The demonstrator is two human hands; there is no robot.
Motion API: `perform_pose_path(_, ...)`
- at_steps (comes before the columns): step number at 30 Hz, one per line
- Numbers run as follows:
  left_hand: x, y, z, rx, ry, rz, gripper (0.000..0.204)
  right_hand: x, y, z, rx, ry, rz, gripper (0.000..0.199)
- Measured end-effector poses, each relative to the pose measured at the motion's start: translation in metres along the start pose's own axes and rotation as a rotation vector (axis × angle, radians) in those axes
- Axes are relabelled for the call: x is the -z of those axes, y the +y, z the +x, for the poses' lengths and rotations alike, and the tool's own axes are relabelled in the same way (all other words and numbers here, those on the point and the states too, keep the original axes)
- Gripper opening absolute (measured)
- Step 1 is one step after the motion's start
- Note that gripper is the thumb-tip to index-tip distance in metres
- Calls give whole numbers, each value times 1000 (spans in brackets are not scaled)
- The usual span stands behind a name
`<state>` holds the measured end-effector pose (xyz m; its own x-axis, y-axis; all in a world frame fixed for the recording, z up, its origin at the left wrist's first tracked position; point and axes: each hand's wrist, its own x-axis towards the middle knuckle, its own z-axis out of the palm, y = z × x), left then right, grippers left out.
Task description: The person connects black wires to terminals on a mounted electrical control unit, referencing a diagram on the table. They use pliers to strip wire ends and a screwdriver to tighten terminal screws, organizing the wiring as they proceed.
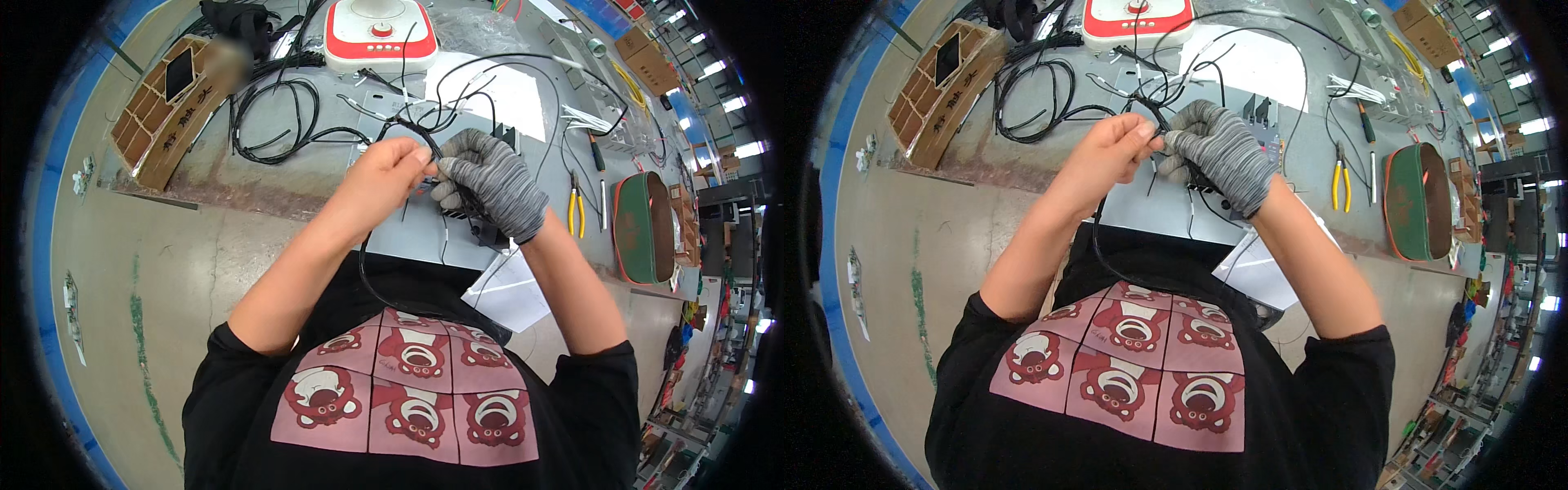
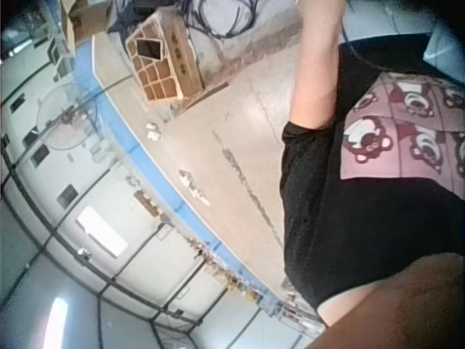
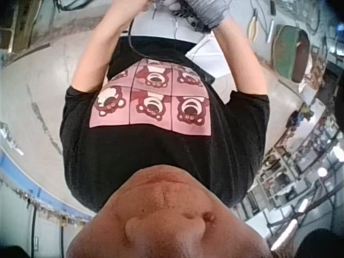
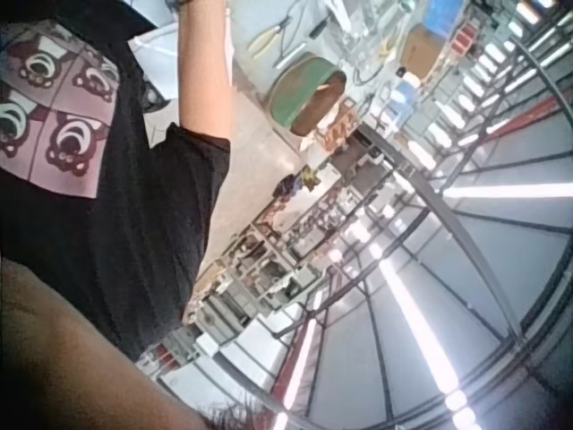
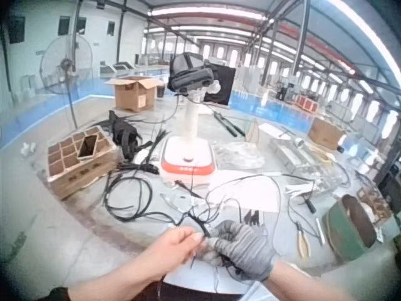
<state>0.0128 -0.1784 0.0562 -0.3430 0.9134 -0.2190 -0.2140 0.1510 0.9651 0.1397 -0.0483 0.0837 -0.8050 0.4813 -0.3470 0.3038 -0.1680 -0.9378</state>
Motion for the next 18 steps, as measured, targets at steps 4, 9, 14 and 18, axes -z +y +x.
perform_pose_path(4, -19, -17, -7, -318, 114, 265, 21, -7, 21, 2, 454, 229, -477, 17)
perform_pose_path(9, -26, -20, -13, -233, 89, -32, 15, -8, 39, -6, 643, 398, -623, 11)
perform_pose_path(14, -47, -42, 2, -95, 106, -631, 17, -1, 35, -8, 364, 338, -310, 11)
perform_pose_path(18, -53, -46, 15, -57, 80, -782, 22, 11, 35, -2, 291, 257, -56, 14)
